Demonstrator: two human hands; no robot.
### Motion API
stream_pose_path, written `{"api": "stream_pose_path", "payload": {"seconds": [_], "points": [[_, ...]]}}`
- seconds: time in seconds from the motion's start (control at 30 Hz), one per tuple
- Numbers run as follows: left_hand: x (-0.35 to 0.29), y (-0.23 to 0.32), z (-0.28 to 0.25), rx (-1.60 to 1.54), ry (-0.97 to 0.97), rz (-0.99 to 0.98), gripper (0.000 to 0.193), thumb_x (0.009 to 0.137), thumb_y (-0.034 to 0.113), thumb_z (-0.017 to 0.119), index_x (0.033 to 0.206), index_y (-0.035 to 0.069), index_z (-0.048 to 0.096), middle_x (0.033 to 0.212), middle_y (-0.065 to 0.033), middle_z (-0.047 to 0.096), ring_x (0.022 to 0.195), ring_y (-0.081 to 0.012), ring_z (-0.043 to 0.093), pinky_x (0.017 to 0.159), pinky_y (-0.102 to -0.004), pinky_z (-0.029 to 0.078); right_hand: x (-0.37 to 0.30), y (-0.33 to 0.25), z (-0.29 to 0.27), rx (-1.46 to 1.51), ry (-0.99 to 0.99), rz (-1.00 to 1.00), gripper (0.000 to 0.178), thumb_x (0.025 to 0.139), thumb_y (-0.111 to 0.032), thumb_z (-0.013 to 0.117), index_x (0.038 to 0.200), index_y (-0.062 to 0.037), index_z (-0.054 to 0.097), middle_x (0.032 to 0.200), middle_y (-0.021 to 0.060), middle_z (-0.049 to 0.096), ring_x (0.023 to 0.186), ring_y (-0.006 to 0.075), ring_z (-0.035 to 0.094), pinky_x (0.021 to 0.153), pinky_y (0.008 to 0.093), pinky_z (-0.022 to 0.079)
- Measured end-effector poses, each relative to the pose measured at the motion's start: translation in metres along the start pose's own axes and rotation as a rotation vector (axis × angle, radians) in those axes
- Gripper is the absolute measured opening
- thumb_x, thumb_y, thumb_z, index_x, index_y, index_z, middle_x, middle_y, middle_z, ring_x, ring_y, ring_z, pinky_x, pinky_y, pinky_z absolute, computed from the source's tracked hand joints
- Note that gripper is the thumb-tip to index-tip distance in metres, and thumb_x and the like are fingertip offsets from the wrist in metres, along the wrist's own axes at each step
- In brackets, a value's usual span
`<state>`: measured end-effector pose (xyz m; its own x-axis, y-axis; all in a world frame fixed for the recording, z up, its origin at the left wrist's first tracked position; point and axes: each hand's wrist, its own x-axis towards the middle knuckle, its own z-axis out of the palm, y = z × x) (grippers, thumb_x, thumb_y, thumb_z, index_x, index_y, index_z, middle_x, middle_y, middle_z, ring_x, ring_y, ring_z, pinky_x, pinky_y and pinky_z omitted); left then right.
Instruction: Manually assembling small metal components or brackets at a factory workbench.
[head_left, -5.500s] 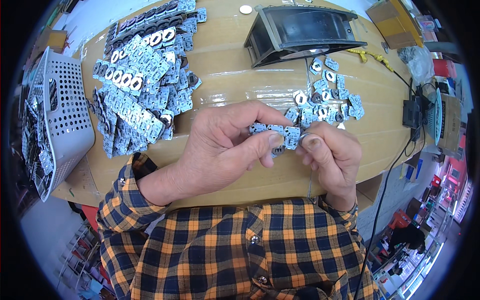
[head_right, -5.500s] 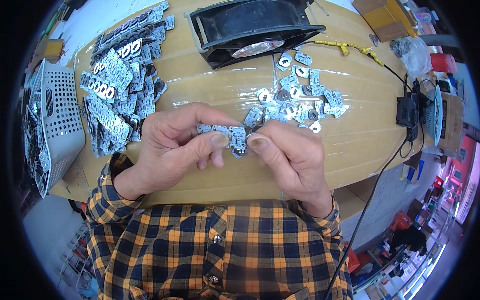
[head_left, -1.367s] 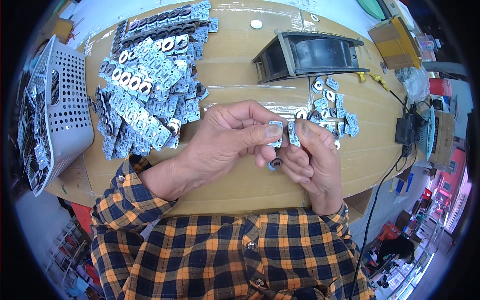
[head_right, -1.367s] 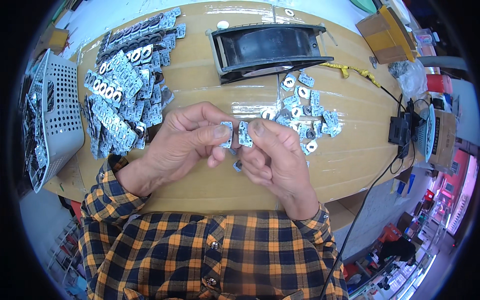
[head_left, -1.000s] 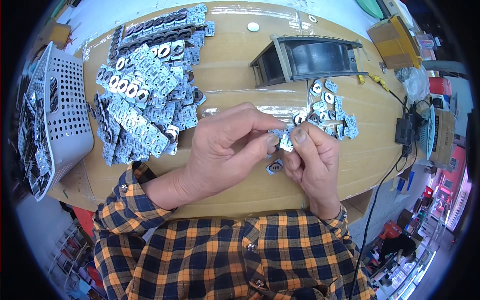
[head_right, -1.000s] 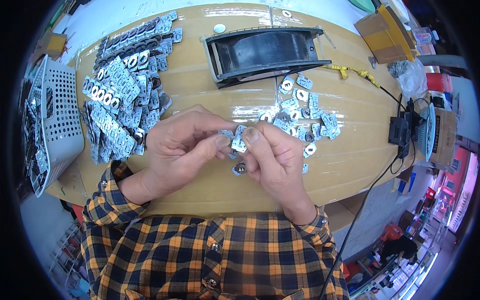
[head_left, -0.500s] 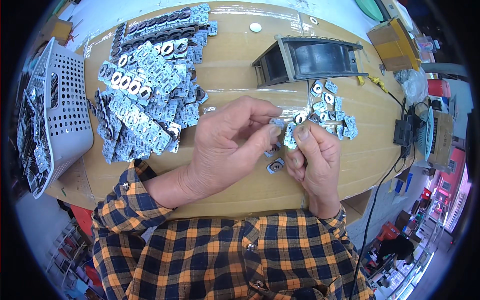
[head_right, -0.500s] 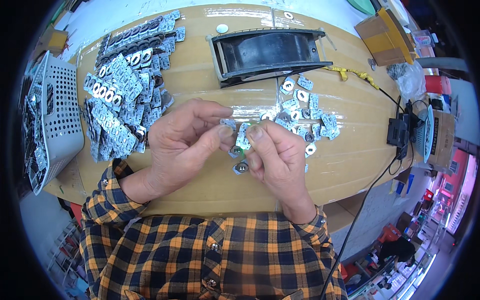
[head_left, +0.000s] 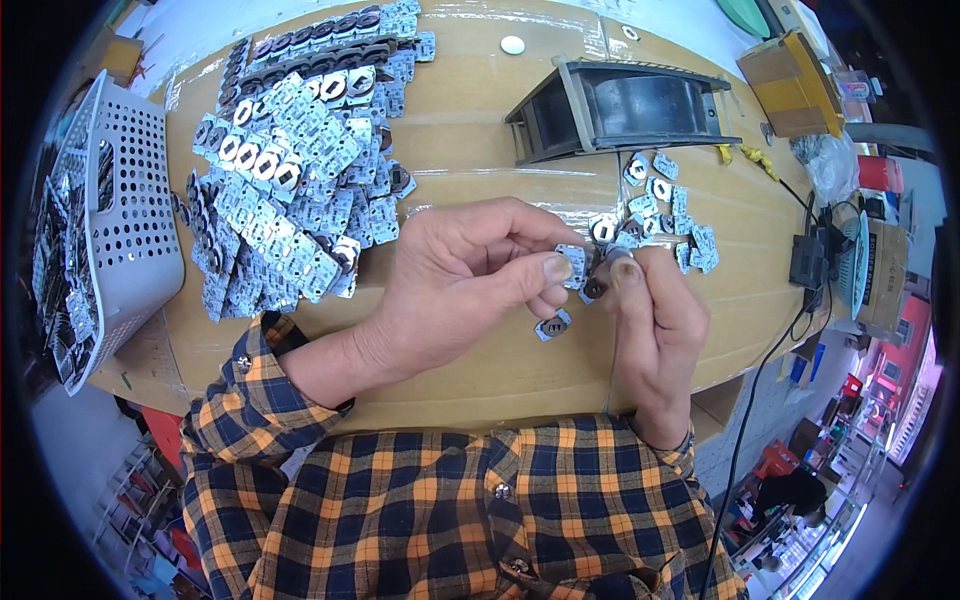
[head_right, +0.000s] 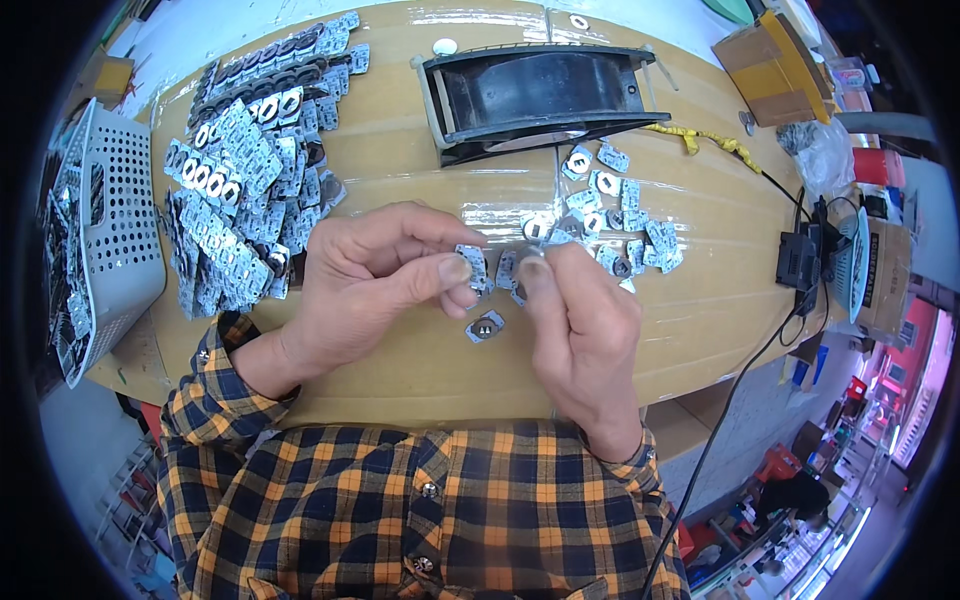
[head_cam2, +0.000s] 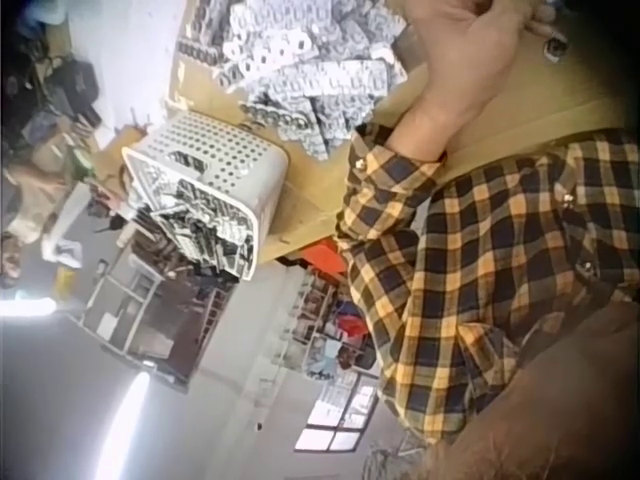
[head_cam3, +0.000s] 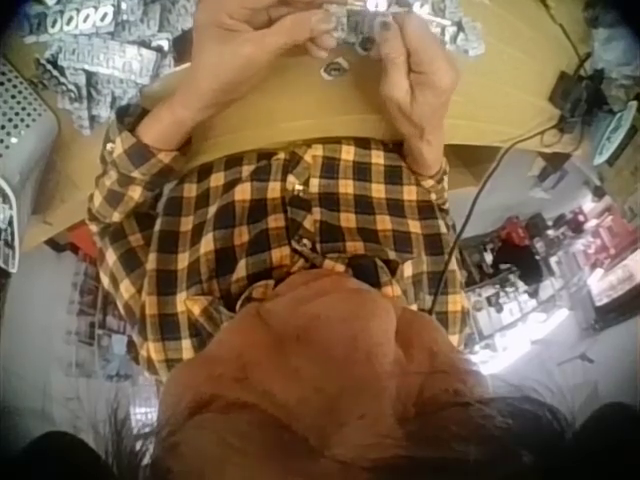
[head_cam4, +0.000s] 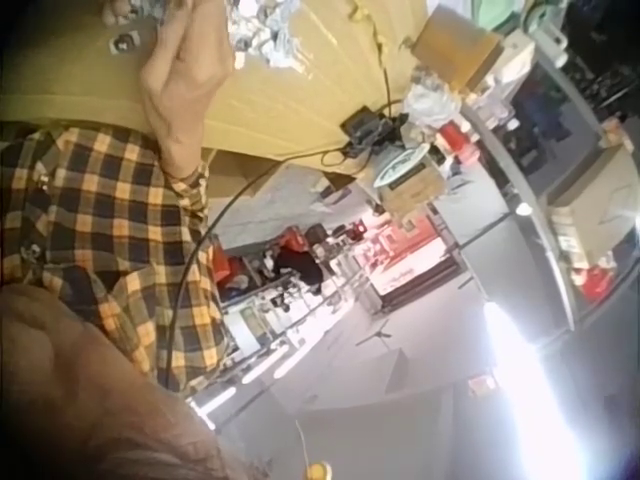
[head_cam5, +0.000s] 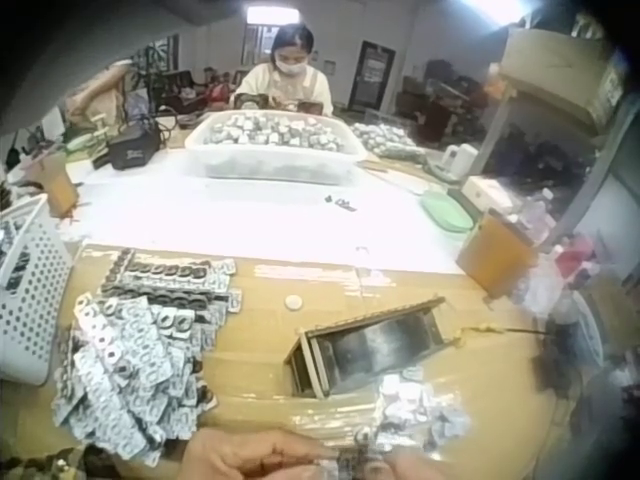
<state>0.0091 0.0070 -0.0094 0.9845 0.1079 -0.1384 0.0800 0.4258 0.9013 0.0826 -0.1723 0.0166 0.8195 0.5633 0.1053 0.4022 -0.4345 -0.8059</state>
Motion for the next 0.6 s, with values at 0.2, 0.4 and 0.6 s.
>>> {"api": "stream_pose_path", "payload": {"seconds": [0.2,0.4,0.6], "points": [[0.001,0.006,-0.001,-0.123,-0.073,-0.077,0.021,0.092,0.001,0.062,0.112,-0.007,0.063,0.088,-0.0115,0.07,0.074,-0.0119,0.067,0.067,-0.0235,0.058,0.0,-0.004,-0.002,0.28,-0.165,0.081,0.029,0.101,-0.02,0.05,0.082,-0.0003,0.06,0.066,-0.0007,0.056,0.054,0.0025,0.046,0.047,0.0179,0.034],[0.0,0.01,0.0,-0.029,-0.066,-0.133,0.02,0.092,0.001,0.062,0.11,-0.007,0.063,0.088,-0.0113,0.069,0.073,-0.0113,0.066,0.064,-0.0235,0.058,0.0,-0.001,-0.003,0.344,-0.21,0.177,0.032,0.101,-0.022,0.051,0.079,-0.0012,0.061,0.066,-0.0004,0.057,0.051,0.0015,0.045,0.045,0.0165,0.031],[-0.001,0.008,0.0,-0.088,-0.035,-0.11,0.019,0.092,0.002,0.063,0.108,-0.007,0.064,0.089,-0.0099,0.069,0.073,-0.0106,0.065,0.063,-0.0236,0.058,0.001,0.003,0.0,0.33,-0.203,0.084,0.031,0.101,-0.02,0.049,0.08,-0.0008,0.061,0.069,-0.0002,0.058,0.053,0.0018,0.047,0.045,0.0169,0.033]]}}
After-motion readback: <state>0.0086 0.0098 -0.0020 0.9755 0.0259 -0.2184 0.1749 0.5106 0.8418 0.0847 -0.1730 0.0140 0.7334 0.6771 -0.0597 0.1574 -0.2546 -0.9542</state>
